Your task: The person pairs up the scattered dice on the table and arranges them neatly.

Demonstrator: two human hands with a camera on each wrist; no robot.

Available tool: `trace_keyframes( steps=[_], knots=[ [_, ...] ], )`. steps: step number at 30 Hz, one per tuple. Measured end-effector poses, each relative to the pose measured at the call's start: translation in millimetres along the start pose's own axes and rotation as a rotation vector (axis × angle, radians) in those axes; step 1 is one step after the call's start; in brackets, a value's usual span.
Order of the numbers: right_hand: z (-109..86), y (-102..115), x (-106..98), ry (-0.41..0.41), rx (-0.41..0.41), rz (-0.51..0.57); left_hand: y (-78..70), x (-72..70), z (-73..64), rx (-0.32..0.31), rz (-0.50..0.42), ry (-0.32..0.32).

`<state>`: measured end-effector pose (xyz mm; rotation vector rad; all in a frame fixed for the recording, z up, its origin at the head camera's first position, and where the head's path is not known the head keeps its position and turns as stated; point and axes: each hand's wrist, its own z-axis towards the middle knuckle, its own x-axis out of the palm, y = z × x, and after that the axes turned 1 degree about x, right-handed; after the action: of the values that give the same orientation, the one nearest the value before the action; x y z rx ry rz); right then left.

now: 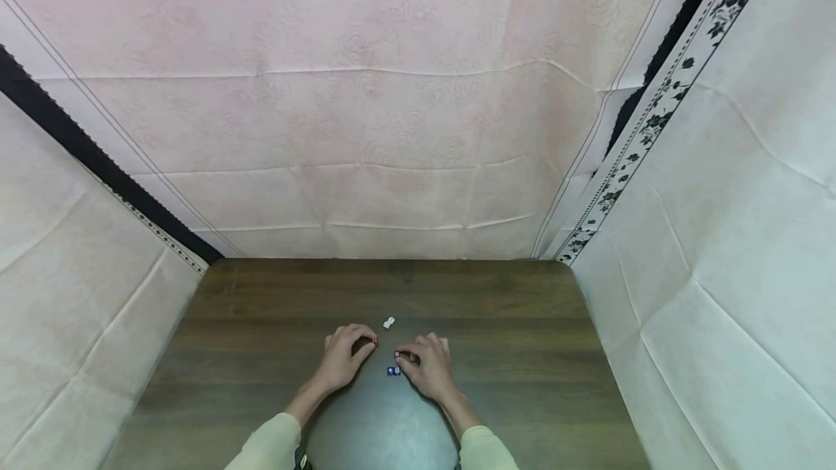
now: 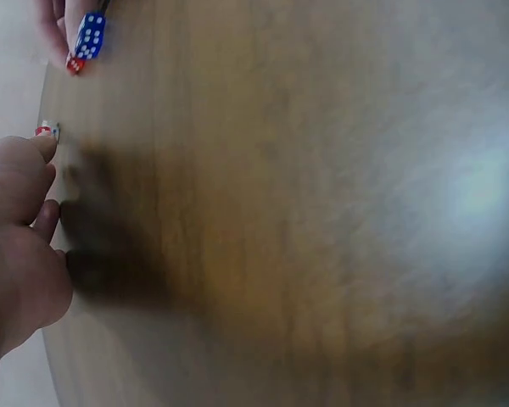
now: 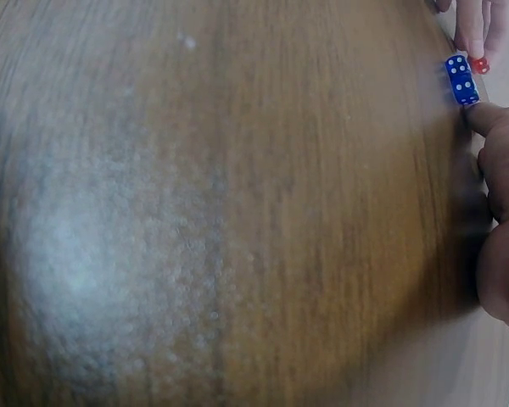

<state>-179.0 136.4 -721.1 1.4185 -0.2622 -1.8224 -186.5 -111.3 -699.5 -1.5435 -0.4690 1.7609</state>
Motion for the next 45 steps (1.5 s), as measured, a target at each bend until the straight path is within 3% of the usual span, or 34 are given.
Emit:
trace_keyframes(
  steps=[12,21,33,45],
  knots=[
    [-0.2,-1.4,0.3,-0.022,-0.017,-0.003,-11.1,14.8,-13.9,0.078,-0.002,-0.014],
    [-1.0,-0.2,1.4,-0.05,-0.042,-0.026,-13.0,23.8,-15.8,0.051,0.026,0.027],
    [-0.2,0.0,2.2,-0.068,-0.064,-0.056,-20.1,28.7,-16.0,0.114,0.054,-0.046],
    [-0.9,-1.0,3.2,-0.057,-0.048,-0.048,-19.2,27.0,-14.9,0.095,0.066,0.015]
  ],
)
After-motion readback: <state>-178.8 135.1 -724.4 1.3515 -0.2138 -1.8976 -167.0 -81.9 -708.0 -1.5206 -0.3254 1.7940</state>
